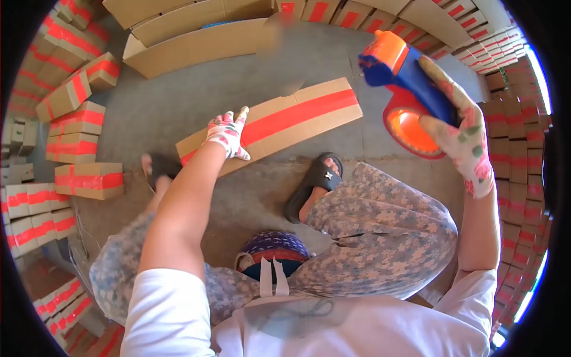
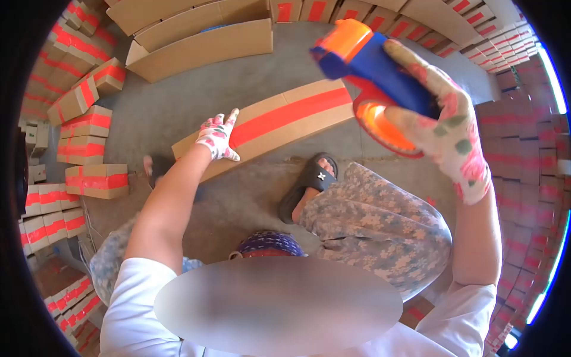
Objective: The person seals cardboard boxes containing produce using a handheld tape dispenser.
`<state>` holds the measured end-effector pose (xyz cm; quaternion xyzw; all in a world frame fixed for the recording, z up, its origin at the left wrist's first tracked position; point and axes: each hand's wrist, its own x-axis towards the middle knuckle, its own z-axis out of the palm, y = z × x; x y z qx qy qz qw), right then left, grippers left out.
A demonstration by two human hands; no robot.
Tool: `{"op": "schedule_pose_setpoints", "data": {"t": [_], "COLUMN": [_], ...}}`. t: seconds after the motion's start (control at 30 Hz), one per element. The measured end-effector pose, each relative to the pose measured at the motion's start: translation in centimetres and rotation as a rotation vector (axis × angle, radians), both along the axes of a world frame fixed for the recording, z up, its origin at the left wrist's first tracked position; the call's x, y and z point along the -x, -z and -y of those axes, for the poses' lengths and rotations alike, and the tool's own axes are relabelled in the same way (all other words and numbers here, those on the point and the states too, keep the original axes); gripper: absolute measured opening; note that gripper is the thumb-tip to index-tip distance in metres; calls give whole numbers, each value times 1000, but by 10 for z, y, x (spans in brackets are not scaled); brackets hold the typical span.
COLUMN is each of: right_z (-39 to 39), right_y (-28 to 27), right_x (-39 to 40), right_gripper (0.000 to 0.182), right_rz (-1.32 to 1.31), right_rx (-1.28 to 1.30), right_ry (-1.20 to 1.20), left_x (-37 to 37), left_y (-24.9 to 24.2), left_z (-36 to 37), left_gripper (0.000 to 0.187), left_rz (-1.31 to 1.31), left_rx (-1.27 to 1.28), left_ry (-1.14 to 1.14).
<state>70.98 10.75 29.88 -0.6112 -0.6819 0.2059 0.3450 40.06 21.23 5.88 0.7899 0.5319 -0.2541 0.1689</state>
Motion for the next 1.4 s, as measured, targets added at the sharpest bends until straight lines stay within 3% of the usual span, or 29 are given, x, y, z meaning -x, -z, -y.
{"op": "schedule_pose_setpoints", "data": {"t": [0.1, 0.23, 0.3, 0.37, 0.47, 0.5, 0.57, 0.6, 0.63, 0.7, 0.73, 0.77, 0.83, 0.9, 0.93, 1.03, 1.1, 1.17, 1.2, 1.23, 1.4], "right_z": [18, 83, 105, 123, 133, 133, 125, 119, 112, 97, 89, 80, 71, 75, 86, 109, 110, 116, 110, 110, 57], "right_y": [2, 42, 69, 103, 150, 158, 161, 163, 165, 166, 166, 164, 161, 158, 165, 176, 183, 194, 194, 196, 198], "right_x": [52, 104, 132, 147, 156, 157, 160, 162, 164, 169, 171, 174, 176, 166, 156, 143, 140, 138, 143, 146, 154], "right_gripper": [59, 64, 63, 62, 65, 65, 65, 64, 64, 64, 64, 65, 66, 65, 66, 67, 69, 68, 66, 66, 71], "right_rz": [375, 225, 184, 244, 252, 287, 336, 377, 384, 347, 356, 363, 373, 408, 450, 497, 538, 463, 502, 498, 404], "right_rx": [-234, -1, 117, 110, -40, -59, -36, -19, -18, -28, -19, 38, 114, 251, 241, 307, 369, 360, 455, 460, 464], "right_ry": [-142, -18, 164, 213, 195, 191, 198, 207, 202, 255, 252, 257, 264, 235, 213, 241, 252, 240, 270, 267, 272], "left_x": [13, 10, 16, 19, 24, 23, 25, 16, 14, 7, -2, -3, -1, 3, 0, -15, -34, -40, -38, -36, -1], "left_y": [1, -4, 10, 6, 29, 13, -35, -15, -14, 1, 10, 17, 34, 23, 51, 89, 126, 149, 151, 151, 95], "left_z": [26, 81, 98, 95, 83, 72, 42, 38, 44, 49, 42, 30, 1, -38, -58, -84, -76, -70, -61, -64, -94], "left_gripper": [122, 95, 84, 76, 56, 56, 63, 75, 67, 51, 38, 38, 36, 34, 32, 29, 30, 32, 36, 38, 44], "left_rz": [23, 135, 295, 321, 578, 586, 776, 977, 1004, 1430, 1409, 1414, 1140, 726, 681, 486, 398, 387, 371, 277, 59], "left_rx": [-49, -162, -64, 8, -59, -55, 978, 1219, 1128, 909, 1149, 1162, 132, -170, -206, -128, 223, 303, 385, 419, 193], "left_ry": [-4, 149, 159, 143, 62, 59, -603, -629, -695, -436, -703, -712, -46, 146, 117, 66, 340, 280, 210, 289, 219]}}
